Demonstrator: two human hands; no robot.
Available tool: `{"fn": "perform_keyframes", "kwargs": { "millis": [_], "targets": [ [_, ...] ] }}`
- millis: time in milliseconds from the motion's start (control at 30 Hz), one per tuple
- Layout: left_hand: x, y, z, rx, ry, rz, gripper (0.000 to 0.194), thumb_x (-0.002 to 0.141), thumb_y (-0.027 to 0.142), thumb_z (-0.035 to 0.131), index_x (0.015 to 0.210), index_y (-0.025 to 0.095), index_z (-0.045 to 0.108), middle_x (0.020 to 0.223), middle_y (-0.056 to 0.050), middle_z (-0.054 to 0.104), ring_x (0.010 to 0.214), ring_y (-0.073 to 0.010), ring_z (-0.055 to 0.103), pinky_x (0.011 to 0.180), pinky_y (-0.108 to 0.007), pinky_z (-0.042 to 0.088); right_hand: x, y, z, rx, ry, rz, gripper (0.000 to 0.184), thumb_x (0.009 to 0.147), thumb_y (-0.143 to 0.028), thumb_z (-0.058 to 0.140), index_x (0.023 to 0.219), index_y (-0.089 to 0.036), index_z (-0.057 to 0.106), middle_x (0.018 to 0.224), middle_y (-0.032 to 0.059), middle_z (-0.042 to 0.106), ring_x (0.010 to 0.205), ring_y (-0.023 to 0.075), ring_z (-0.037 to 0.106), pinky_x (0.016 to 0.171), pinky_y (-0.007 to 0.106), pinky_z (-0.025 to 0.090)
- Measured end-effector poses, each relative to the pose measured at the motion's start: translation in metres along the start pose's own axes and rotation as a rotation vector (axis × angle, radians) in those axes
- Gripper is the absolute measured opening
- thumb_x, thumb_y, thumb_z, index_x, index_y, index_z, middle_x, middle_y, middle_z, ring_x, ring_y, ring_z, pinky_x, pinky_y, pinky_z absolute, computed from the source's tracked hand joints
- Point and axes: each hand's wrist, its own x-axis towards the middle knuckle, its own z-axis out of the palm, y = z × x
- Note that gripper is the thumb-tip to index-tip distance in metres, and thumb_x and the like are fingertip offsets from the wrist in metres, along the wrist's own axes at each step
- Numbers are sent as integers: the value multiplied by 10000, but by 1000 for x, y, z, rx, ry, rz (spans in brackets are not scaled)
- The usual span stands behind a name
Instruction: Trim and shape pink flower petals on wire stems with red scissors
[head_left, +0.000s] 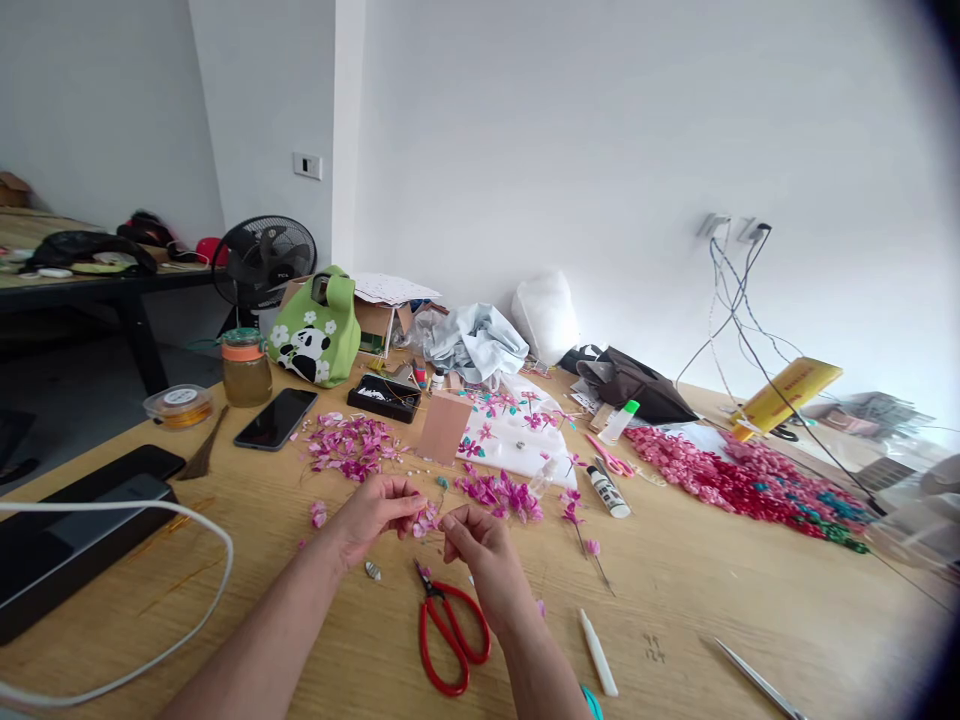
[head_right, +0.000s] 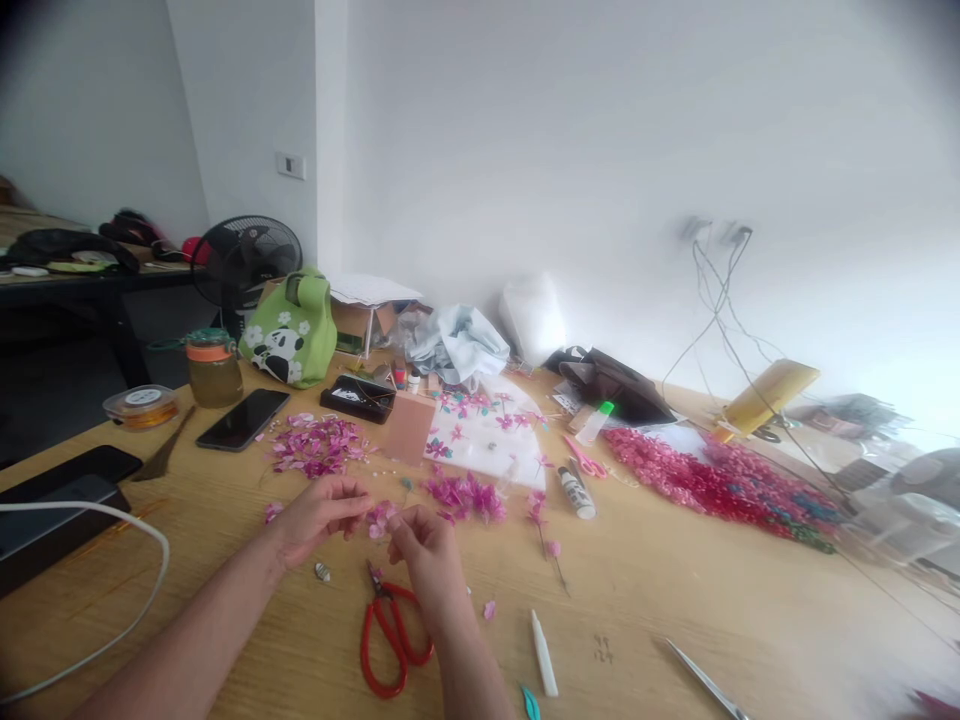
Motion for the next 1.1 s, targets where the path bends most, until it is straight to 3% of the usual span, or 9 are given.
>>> {"fn": "perform_keyframes", "kwargs": {
  "millis": [167,367,500,767,1100],
  "targets": [
    [1,-1,1,180,-20,58,313,635,420,726,600,128,621,517,2,566,477,-105,452,488,-235,350,2,0,-2,-49,68,-33,409,756,-540,640,625,-170,526,517,-14,512,498,118,422,519,243,314],
    [7,-5,5,282,125,134,306,644,427,687,579,148,579,489,16,552,456,-107,449,472,-229,333,-1,1,6,-113,100,-80,379,784,-506,627,635,-173,525,534,-17,495,505,122,411,496,243,295],
    [8,-7,6,235,164,148,291,648,416,678,590,148,578,507,18,554,468,-108,455,487,-232,351,-4,2,12,-134,95,-75,340,807,-464,615,653,-168,551,536,-25,477,496,116,388,476,236,275],
    [2,0,6,47,66,33,285,618,384,723,558,145,580,498,17,557,467,-95,455,505,-230,336,-3,1,10,-120,69,-69,343,795,-467,624,642,-169,548,535,-26,493,497,115,394,484,233,289],
    [3,-3,1,109,20,33,264,629,369,724,593,134,608,518,3,585,469,-98,454,493,-232,340,1,4,2,-95,24,-71,383,812,-508,591,637,-179,503,536,-22,492,517,121,421,534,251,315]
  ]
}}
